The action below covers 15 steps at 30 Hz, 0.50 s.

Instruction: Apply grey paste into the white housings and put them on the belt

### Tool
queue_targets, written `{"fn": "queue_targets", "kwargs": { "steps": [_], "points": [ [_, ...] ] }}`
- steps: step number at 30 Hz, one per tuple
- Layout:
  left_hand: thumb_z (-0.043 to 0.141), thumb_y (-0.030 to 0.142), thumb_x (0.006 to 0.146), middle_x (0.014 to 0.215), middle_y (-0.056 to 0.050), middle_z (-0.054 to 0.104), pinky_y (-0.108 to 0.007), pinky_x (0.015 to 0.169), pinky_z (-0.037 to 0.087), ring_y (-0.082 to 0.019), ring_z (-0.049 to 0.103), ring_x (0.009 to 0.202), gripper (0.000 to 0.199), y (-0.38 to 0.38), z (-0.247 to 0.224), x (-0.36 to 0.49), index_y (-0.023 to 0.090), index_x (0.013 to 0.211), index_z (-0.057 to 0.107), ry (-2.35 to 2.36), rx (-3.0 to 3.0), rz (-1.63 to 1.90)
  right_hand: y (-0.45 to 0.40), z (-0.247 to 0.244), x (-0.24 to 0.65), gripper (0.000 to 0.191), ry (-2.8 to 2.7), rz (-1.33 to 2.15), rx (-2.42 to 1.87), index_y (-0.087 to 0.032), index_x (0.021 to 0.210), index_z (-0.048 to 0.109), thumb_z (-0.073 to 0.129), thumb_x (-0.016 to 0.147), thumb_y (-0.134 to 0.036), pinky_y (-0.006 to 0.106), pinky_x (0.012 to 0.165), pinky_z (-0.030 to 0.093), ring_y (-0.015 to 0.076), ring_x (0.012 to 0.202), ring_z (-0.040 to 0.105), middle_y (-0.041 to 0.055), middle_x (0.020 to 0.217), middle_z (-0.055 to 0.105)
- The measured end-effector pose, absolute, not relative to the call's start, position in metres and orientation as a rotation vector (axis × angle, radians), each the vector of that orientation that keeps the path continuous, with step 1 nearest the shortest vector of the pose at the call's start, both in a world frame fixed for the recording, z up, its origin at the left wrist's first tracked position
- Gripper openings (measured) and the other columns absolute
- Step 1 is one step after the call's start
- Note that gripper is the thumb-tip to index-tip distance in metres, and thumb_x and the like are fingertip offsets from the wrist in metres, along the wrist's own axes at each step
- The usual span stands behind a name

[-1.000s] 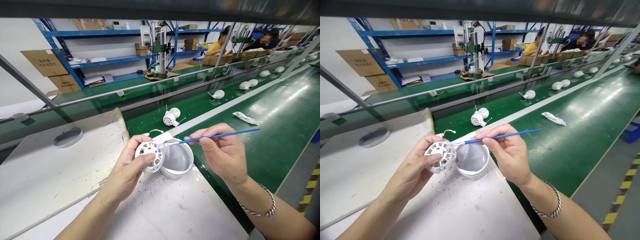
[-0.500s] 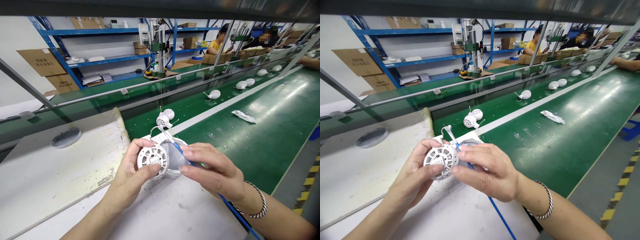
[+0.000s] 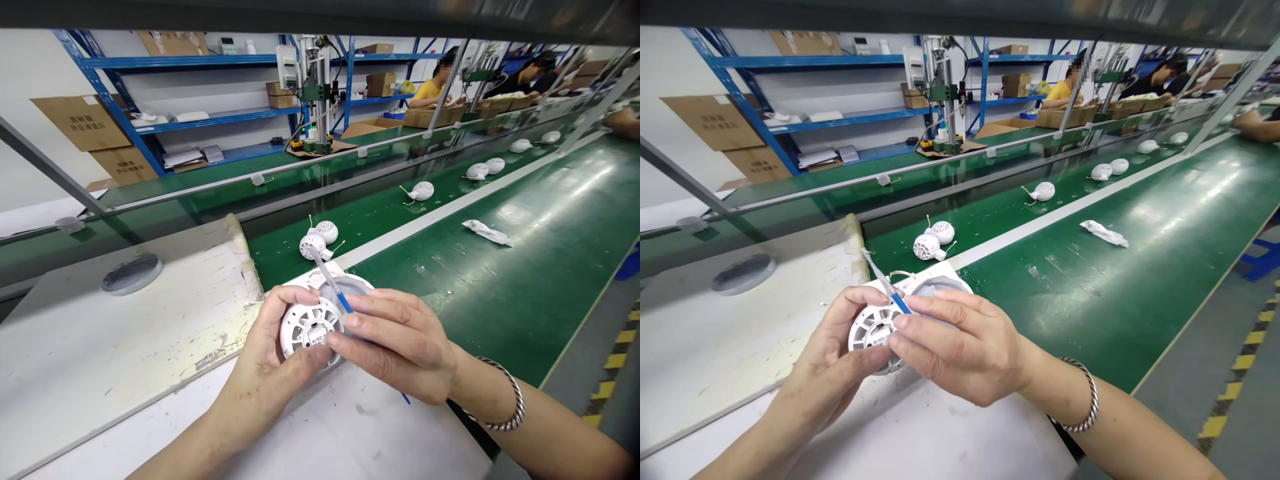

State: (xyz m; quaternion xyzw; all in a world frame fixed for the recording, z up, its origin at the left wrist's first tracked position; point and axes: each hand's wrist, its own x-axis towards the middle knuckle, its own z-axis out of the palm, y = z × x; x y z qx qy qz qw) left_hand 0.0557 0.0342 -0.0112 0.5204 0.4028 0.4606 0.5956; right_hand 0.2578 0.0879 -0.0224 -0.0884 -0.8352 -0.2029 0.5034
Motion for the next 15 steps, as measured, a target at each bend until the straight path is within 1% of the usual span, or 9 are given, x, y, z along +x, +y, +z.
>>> {"fn": "queue_targets", "kwargs": {
  "steps": [2,5,7,9,11,13,15],
  "points": [
    [0.069,0.031,0.086,0.099,0.002,0.054,-0.02,0.072,0.043,-0.011,0.048,0.082,0.03,0.032,-0.011,0.057,0.034,0.109,0.05,0.953,1.207,1.076,0.088,-0.022,0.257,0.028,-2.025,-0.477,-0.193,-0.02,0.092,0.075,0.051,0.089,-0.007,0.027,0.102,0.055,0.0168,0.11,0.067,0.0007,0.094,0.074],
    [0.072,0.029,0.084,0.1,0.002,0.054,-0.02,0.071,0.045,-0.011,0.05,0.083,0.029,0.029,-0.011,0.062,0.032,0.104,0.051,1.026,1.203,1.119,0.089,-0.021,0.254,0.027,-2.034,-0.474,-0.185,-0.02,0.091,0.075,0.051,0.09,-0.008,0.027,0.097,0.057,0.0168,0.108,0.068,0.0002,0.092,0.074],
    [0.073,0.028,0.081,0.105,0.002,0.055,-0.021,0.069,0.045,-0.012,0.052,0.084,0.029,0.03,-0.013,0.061,0.03,0.1,0.052,1.063,1.201,1.148,0.09,-0.022,0.254,0.024,-2.033,-0.478,-0.198,-0.019,0.092,0.075,0.054,0.09,-0.009,0.027,0.093,0.058,0.0171,0.107,0.069,0.0012,0.09,0.075],
    [0.076,0.028,0.077,0.115,0.001,0.055,-0.022,0.068,0.047,-0.014,0.056,0.087,0.032,0.038,-0.015,0.05,0.029,0.098,0.052,1.125,1.23,1.201,0.092,-0.023,0.257,0.023,-2.019,-0.444,-0.247,-0.02,0.095,0.074,0.056,0.089,-0.008,0.029,0.086,0.06,0.0178,0.105,0.07,0.0029,0.091,0.075],
    [0.079,0.033,0.072,0.121,-0.001,0.055,-0.024,0.066,0.048,-0.017,0.059,0.088,0.037,0.052,-0.017,0.024,0.028,0.098,0.053,1.366,1.314,1.273,0.095,-0.025,0.263,0.029,-1.976,-0.328,-0.333,-0.022,0.104,0.072,0.055,0.089,-0.004,0.031,0.081,0.061,0.0189,0.105,0.07,0.0047,0.098,0.075],
    [0.079,0.041,0.067,0.113,-0.002,0.059,-0.025,0.062,0.047,-0.018,0.06,0.083,0.043,0.069,-0.019,-0.018,0.026,0.1,0.054,1.809,1.404,1.299,0.099,-0.026,0.27,0.039,-1.896,-0.147,-0.421,-0.025,0.115,0.068,0.056,0.087,0.0,0.034,0.08,0.06,0.0201,0.105,0.07,0.0054,0.105,0.074],
    [0.078,0.039,0.066,0.094,-0.002,0.058,-0.025,0.056,0.04,-0.018,0.054,0.071,0.047,0.084,-0.018,-0.07,0.024,0.102,0.052,2.023,1.398,1.278,0.104,-0.027,0.276,0.044,-1.774,0.051,-0.514,-0.028,0.119,0.067,0.06,0.086,0.0,0.033,0.084,0.06,0.0191,0.103,0.07,0.0031,0.108,0.073]
  ]
}}
